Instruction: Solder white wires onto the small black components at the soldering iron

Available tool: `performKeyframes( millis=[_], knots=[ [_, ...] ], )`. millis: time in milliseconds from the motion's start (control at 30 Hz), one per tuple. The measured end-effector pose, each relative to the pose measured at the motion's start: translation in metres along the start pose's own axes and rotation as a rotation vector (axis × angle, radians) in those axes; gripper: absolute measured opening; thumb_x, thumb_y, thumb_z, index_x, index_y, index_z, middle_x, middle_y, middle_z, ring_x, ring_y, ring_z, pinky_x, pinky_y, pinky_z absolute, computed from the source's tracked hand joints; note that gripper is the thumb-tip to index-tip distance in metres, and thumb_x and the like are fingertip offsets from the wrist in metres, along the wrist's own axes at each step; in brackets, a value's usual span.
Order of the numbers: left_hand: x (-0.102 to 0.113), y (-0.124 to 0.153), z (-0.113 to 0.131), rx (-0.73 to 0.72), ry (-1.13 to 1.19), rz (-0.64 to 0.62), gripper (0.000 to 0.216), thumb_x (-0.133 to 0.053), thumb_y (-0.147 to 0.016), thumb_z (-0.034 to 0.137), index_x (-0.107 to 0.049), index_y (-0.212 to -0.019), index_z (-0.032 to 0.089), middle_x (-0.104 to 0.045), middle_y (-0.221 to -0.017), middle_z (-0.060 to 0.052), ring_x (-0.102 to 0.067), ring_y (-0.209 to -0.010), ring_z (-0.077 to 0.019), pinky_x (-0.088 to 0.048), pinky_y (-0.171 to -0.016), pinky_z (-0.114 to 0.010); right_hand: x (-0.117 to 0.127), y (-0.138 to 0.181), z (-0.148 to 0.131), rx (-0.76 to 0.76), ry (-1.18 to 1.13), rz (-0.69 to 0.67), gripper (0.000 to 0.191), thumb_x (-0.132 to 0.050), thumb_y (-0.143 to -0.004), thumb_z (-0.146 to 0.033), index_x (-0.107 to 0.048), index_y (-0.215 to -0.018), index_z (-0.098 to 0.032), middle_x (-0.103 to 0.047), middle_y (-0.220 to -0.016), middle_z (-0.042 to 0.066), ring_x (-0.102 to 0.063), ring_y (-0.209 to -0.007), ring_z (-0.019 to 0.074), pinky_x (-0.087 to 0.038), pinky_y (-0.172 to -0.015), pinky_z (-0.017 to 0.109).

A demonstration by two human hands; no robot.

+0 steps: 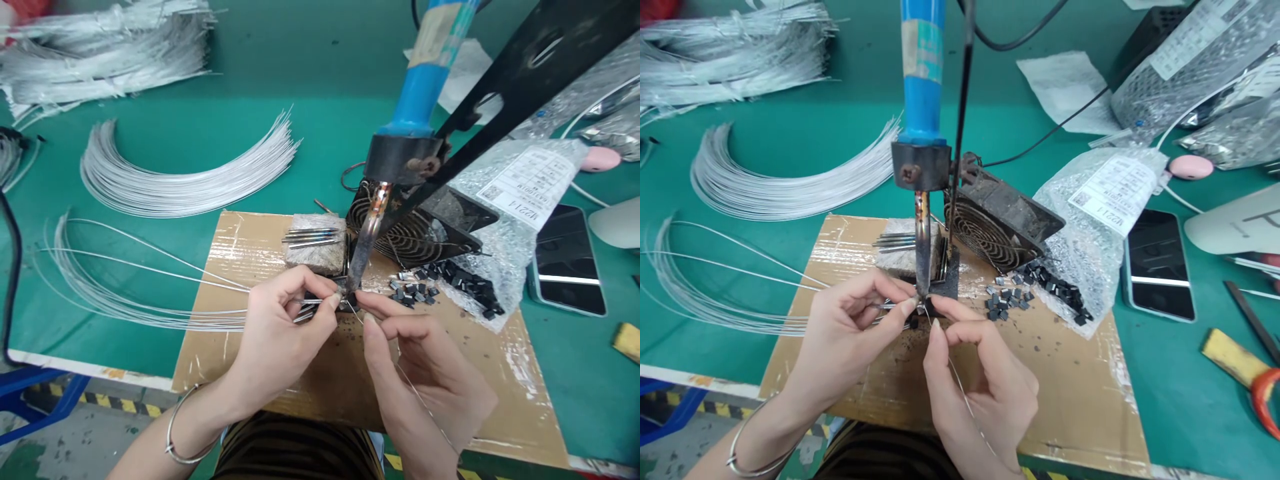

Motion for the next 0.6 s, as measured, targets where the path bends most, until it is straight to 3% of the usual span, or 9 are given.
performKeyframes(
  millis=[267, 600],
  knots=[
    [0.0016, 0.0022, 0.0016, 0.000, 0.062, 0.001, 0.012, -0.071, -0.079, 0.012, -0.066, -0.070, 0.019, -0.077, -0.080, -0.004, -0.069, -0.075, -0.0157, -0.054, -0.071, -0.026, -0.0010, 0.0011, -0.0018, 0.000, 0.023, 0.020, 0.017, -0.078, -0.091, -0.019, -0.068, -0.078, -0.023, -0.085, -0.108, 0.008, -0.082, -0.100, 0.0233, -0.065, -0.088, 0.032],
    [0.0018, 0.0012, -0.0005, -0.020, -0.010, 0.001, 0.012, -0.070, -0.081, 0.016, -0.065, -0.070, 0.020, -0.077, -0.078, -0.004, -0.068, -0.070, -0.0167, -0.050, -0.062, -0.027, -0.0003, -0.0005, -0.0010, 0.012, 0.013, -0.001, 0.018, -0.076, -0.092, -0.016, -0.067, -0.078, -0.023, -0.085, -0.109, 0.007, -0.082, -0.102, 0.0225, -0.065, -0.087, 0.030]
  ],
)
Point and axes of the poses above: each hand's wrist, its own y-axis away from the middle knuckle, its own x-axis out of the back of the hand, z = x × y, the point moved 3 cm from there along -y, towards the middle knuckle
